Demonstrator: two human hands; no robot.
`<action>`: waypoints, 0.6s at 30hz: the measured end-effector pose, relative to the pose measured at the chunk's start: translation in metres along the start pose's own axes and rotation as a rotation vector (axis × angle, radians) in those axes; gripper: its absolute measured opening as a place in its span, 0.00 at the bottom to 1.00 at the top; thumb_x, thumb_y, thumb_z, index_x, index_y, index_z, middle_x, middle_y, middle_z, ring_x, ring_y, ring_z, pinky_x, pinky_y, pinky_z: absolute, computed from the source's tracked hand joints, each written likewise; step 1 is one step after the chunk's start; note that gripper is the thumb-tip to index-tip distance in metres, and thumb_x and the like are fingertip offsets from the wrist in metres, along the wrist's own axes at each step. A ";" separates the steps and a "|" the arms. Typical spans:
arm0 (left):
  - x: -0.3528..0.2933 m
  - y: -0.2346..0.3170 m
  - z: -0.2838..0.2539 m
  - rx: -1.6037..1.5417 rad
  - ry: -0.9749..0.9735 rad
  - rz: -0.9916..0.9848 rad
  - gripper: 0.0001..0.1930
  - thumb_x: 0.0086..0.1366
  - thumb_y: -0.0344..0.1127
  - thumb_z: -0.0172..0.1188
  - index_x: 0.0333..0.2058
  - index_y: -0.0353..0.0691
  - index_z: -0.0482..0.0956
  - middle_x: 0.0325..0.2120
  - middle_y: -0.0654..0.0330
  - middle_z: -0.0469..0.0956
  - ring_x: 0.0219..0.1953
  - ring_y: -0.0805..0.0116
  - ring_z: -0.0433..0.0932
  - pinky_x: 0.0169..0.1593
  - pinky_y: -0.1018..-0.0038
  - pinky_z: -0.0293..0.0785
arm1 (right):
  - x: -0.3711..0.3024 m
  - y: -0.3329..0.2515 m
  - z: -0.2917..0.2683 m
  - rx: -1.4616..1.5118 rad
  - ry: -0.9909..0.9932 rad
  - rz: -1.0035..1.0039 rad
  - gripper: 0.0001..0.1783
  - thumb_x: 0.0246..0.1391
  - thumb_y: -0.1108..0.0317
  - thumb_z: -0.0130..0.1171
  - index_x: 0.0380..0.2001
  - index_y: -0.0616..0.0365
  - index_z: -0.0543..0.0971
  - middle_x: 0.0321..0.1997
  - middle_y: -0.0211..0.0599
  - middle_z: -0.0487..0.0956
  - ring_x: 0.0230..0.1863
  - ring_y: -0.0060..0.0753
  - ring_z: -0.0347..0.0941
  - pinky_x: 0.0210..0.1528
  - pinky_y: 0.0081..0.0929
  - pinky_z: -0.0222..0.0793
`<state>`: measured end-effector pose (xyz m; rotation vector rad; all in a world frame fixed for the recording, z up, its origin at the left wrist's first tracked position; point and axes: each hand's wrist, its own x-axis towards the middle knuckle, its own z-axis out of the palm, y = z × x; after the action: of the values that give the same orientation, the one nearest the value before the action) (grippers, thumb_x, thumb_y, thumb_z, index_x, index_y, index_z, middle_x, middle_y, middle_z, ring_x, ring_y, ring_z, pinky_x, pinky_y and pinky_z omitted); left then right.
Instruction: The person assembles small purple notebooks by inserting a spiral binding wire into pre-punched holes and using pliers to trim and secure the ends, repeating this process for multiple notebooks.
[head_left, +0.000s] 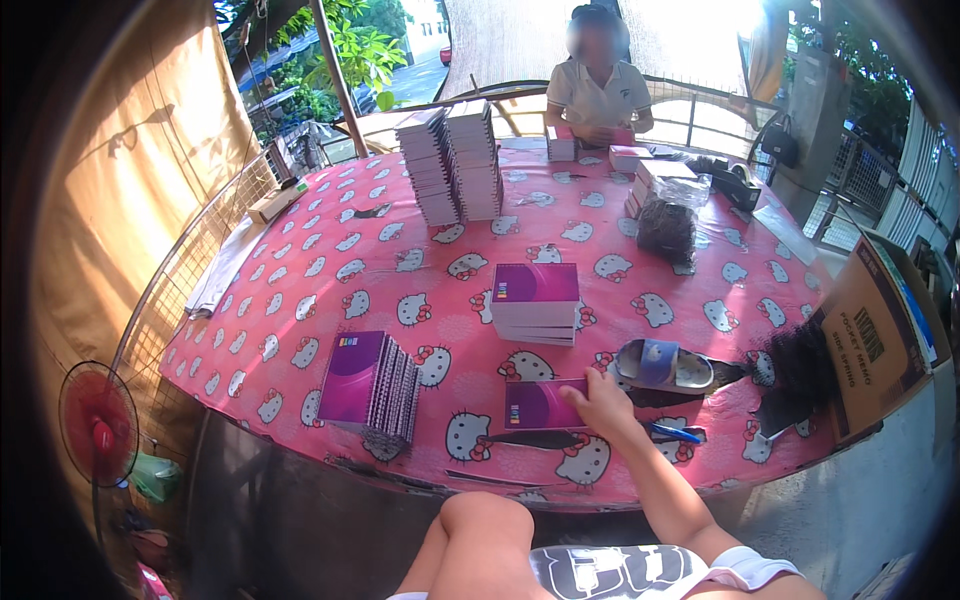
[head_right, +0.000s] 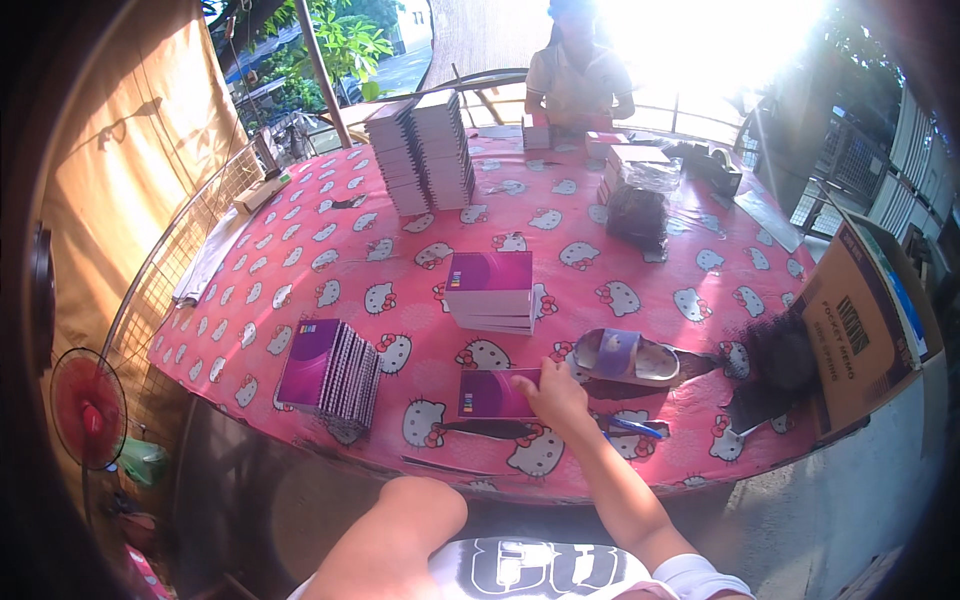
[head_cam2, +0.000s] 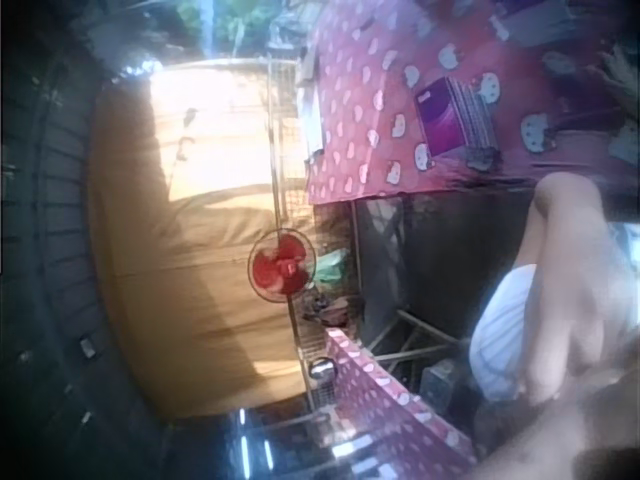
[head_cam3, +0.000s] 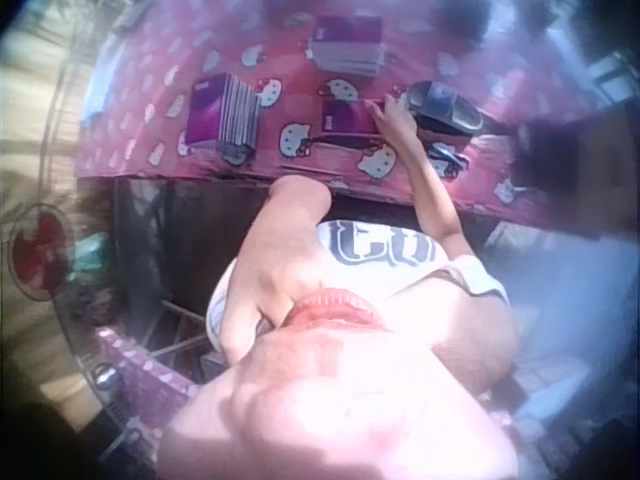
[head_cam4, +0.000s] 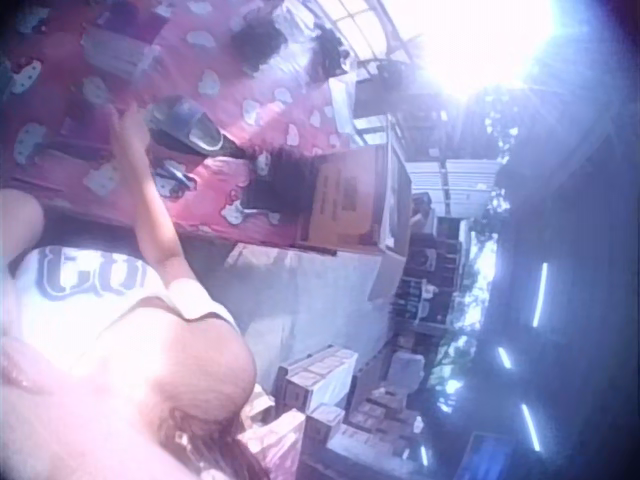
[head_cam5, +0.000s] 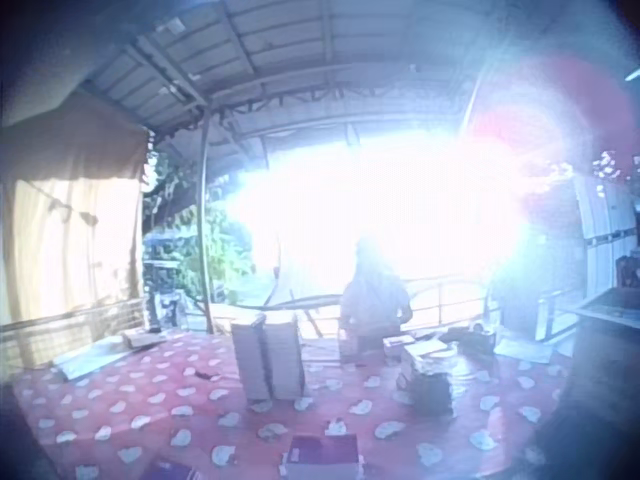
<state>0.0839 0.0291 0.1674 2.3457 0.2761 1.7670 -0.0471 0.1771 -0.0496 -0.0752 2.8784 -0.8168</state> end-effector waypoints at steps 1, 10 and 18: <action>0.000 -0.008 0.003 0.009 0.008 -0.047 0.13 0.67 0.38 0.54 0.48 0.46 0.77 0.24 0.59 0.72 0.24 0.68 0.70 0.30 0.68 0.65 | -0.006 -0.013 -0.005 -0.025 -0.029 -0.007 0.44 0.52 0.39 0.57 0.61 0.62 0.61 0.55 0.56 0.68 0.54 0.55 0.71 0.50 0.45 0.70; -0.039 -0.027 -0.007 0.502 0.855 -0.910 0.15 0.63 0.32 0.58 0.48 0.34 0.75 0.44 0.53 0.76 0.47 0.62 0.75 0.53 0.61 0.68 | -0.015 0.021 -0.009 0.234 0.206 -0.151 0.30 0.41 0.62 0.71 0.47 0.59 0.71 0.49 0.49 0.72 0.48 0.51 0.73 0.46 0.39 0.70; -0.184 -0.035 -0.019 1.470 1.310 -1.204 0.29 0.57 0.18 0.56 0.58 0.43 0.66 0.55 0.51 0.63 0.57 0.58 0.66 0.58 0.66 0.65 | -0.041 -0.016 -0.008 1.020 0.199 -0.270 0.13 0.44 0.81 0.67 0.29 0.56 0.73 0.26 0.24 0.74 0.29 0.13 0.68 0.32 0.17 0.65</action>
<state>0.0144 0.0156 -0.0069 0.0803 2.9070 1.9758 -0.0077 0.1715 -0.0289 -0.2699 2.2580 -2.3098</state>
